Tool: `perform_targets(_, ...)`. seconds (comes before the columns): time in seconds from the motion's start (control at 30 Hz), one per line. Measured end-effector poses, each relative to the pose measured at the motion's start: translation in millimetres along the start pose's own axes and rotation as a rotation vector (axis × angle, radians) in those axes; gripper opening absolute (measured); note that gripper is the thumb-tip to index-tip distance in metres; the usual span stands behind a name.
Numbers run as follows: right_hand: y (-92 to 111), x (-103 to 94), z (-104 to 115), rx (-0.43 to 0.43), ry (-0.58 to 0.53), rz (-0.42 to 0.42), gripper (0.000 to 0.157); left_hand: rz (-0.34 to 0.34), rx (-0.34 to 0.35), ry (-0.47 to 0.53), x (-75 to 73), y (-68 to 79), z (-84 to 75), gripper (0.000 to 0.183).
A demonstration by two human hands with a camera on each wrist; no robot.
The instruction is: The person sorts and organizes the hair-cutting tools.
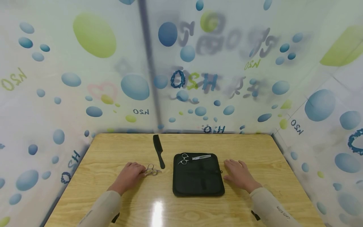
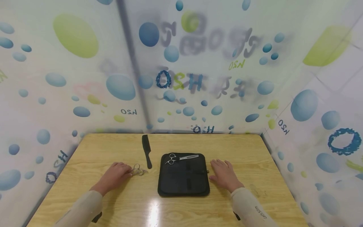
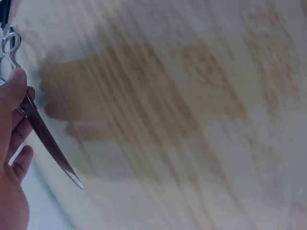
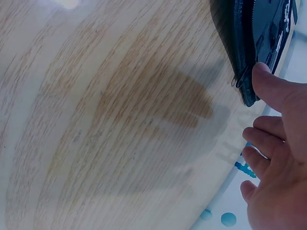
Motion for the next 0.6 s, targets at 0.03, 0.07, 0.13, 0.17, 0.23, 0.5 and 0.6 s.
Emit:
perform_targets(0.03, 0, 0.3, 0, -0.001, 0.003, 0.0, 0.061, -0.01, 0.001, 0.01, -1.2, -0.9, -0.3, 0.008)
perform_targets(0.07, -1, 0.6, 1, 0.001, 0.004, -0.002, 0.061, -0.02, 0.002, 0.021, -2.5, -2.1, -0.7, 0.008)
perform_targets(0.13, -2, 0.1, 2, -0.008, 0.017, -0.017, 0.06, -0.055, 0.006, 0.041, -7.2, -5.2, -2.3, 0.008)
perform_targets(0.17, -3, -0.4, 3, -0.017, 0.023, -0.03, 0.059, -0.068, 0.007, 0.049, -10.1, -7.1, -3.5, 0.008)
perform_targets(0.23, -4, -2.6, 7, -0.039, 0.027, -0.063, 0.057, -0.088, 0.011, 0.068, -16.3, -11.5, -7.0, 0.008)
perform_targets(0.5, -10, -7.6, 37, -0.148, 0.064, -0.158, 0.052, -0.044, 0.04, 0.076, -29.8, -32.5, -33.8, 0.007)
perform_targets(0.6, -12, -6.7, 49, -0.194, 0.069, -0.179, 0.051, -0.036, 0.054, 0.091, -29.6, -40.3, -45.3, 0.008)
Point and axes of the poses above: each hand's wrist, its own y-axis away from the middle knuckle, its own x-axis out of the palm, z = x × y, the point moved 9 cm from there along -y, towards the middle knuckle, and after that the axes turned 14 degrees about -y, right-handed, at the moved point
